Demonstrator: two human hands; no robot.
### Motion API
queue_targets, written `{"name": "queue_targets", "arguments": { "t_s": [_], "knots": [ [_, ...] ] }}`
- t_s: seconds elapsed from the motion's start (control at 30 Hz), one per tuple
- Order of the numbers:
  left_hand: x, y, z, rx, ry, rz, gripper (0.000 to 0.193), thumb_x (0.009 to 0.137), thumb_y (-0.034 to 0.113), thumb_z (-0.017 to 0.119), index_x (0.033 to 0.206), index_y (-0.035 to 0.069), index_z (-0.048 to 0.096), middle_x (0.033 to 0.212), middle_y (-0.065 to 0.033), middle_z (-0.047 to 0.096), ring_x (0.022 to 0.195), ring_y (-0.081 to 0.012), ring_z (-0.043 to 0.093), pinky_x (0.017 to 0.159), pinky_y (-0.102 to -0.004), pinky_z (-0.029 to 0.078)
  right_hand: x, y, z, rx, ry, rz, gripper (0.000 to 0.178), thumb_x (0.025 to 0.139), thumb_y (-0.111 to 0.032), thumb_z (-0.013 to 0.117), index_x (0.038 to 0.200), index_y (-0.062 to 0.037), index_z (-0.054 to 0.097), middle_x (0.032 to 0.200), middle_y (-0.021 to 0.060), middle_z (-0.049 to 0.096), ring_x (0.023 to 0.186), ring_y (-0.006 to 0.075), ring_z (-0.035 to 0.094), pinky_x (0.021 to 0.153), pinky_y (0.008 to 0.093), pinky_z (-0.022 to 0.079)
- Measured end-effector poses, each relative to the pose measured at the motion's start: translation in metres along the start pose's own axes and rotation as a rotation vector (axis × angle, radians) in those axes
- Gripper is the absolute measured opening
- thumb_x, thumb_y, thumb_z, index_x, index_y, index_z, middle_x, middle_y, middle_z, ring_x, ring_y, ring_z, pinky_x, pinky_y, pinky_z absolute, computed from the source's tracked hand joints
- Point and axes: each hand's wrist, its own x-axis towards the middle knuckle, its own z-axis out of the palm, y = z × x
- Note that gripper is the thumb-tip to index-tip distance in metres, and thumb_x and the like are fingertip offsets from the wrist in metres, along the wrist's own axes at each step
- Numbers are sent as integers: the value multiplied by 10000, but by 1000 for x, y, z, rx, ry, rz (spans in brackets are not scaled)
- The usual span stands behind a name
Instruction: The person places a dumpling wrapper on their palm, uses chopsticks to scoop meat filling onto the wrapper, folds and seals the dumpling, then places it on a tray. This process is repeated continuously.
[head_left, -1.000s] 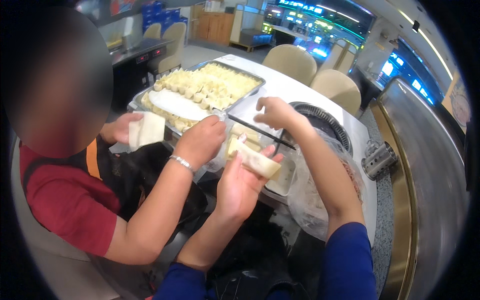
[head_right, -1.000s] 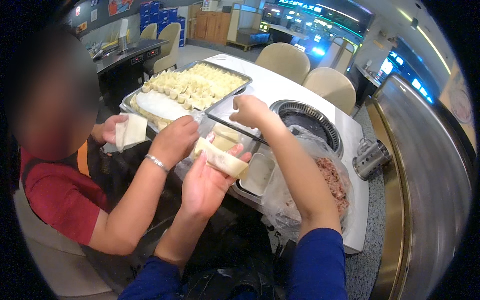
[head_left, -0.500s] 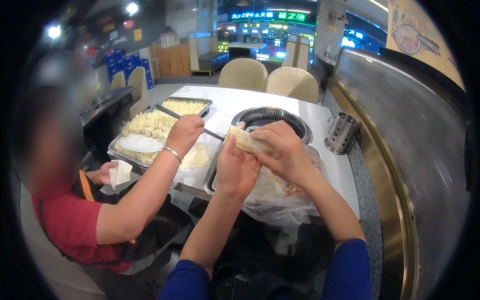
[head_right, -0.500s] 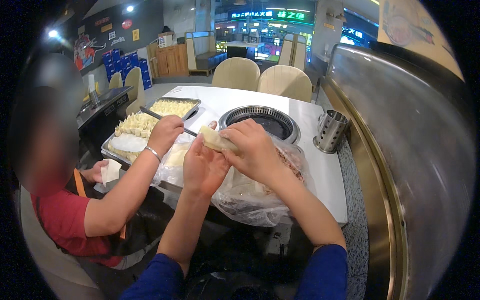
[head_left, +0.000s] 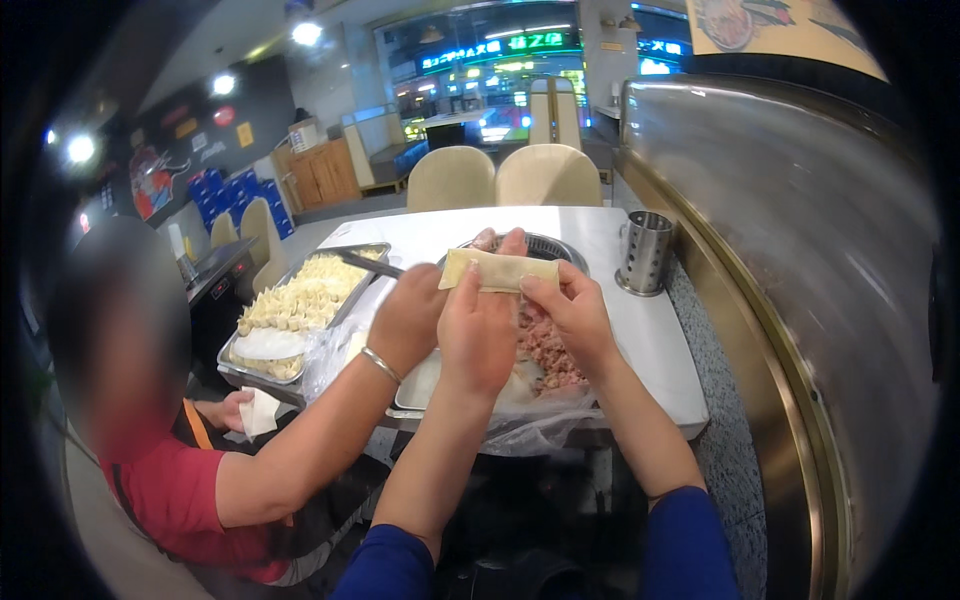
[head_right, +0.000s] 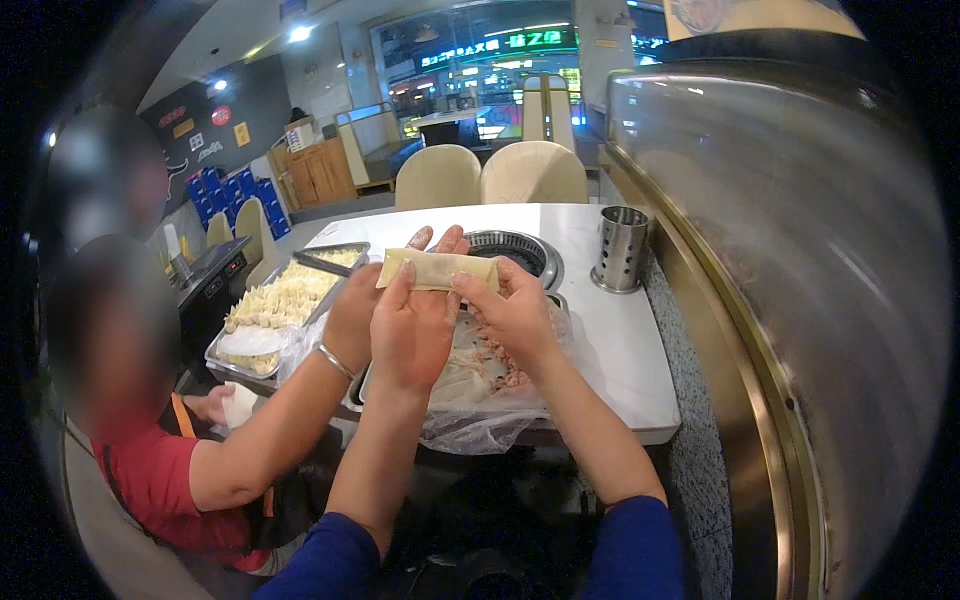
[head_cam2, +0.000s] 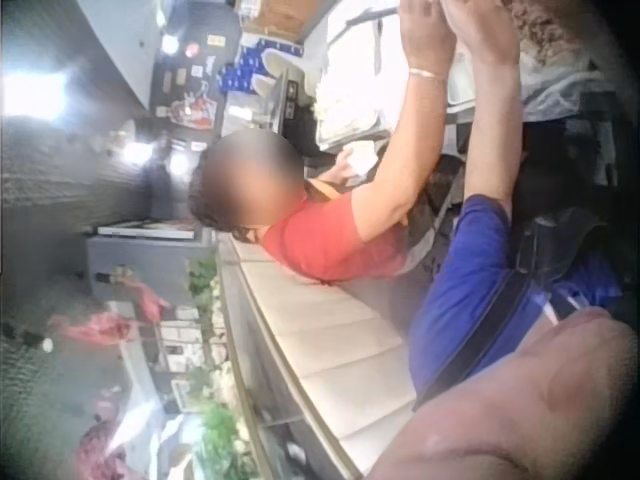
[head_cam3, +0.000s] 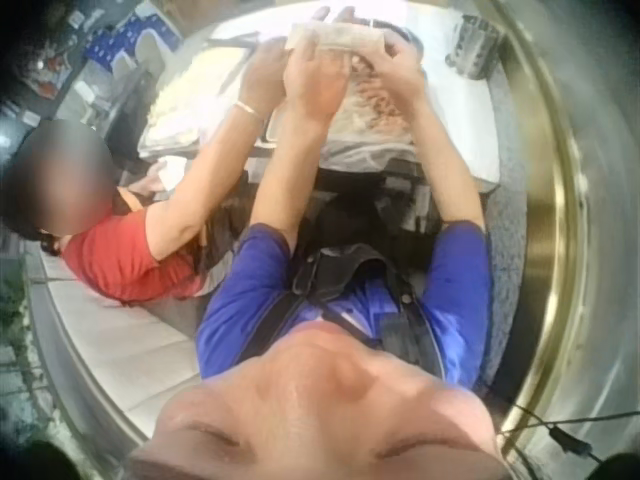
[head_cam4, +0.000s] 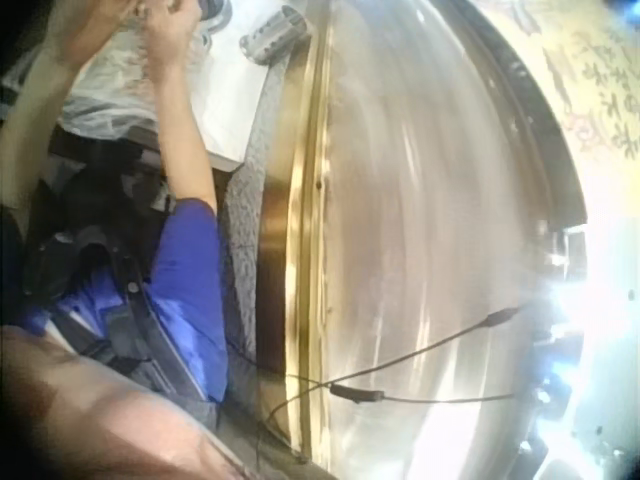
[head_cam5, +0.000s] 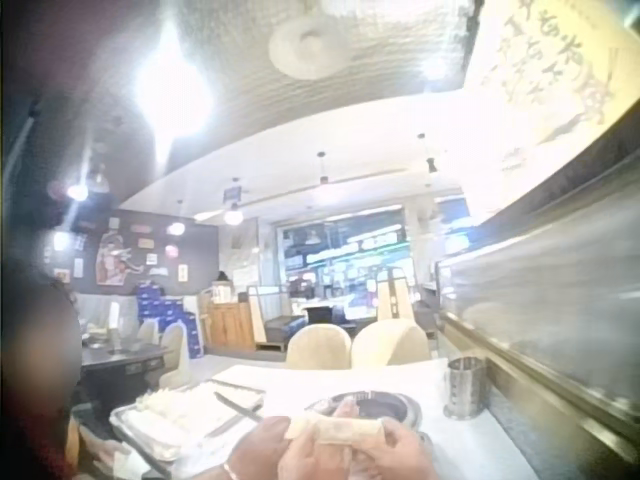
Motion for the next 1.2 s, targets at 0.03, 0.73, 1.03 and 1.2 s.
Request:
{"name": "queue_targets", "arguments": {
  "t_s": [0.03,0.73,1.03,1.2],
  "knots": [
    [1,-3,4,37,-2,-18,425,977,211,212,1359,26,240,1368,-197,351,1285,-297,327,1053,-395,295,-3,-1,-2,24,15,-27,214,839,-198,632,942,-25,558,801,5,579,652,41,507,562,187,397],
    [-7,-80,15,387,283,191,219,932,130,471,1086,-20,513,986,-75,595,885,-148,585,802,-258,472,-29,-4,-55,348,161,-10,163,851,-112,605,973,-10,570,806,32,612,657,76,547,543,205,447],
    [-2,-89,19,294,285,105,222,947,193,439,1079,30,511,977,-69,601,869,-149,590,728,-273,484,-30,-3,-45,494,251,-147,134,846,-95,610,939,1,591,787,16,599,616,52,524,500,187,417],
    [0,-94,27,203,283,147,207,952,191,438,1035,19,519,907,-58,596,765,-119,566,624,-236,462,-25,2,-36,554,342,-158,125,850,-87,602,937,2,591,744,8,586,591,47,511,491,174,400]
  ]
}}
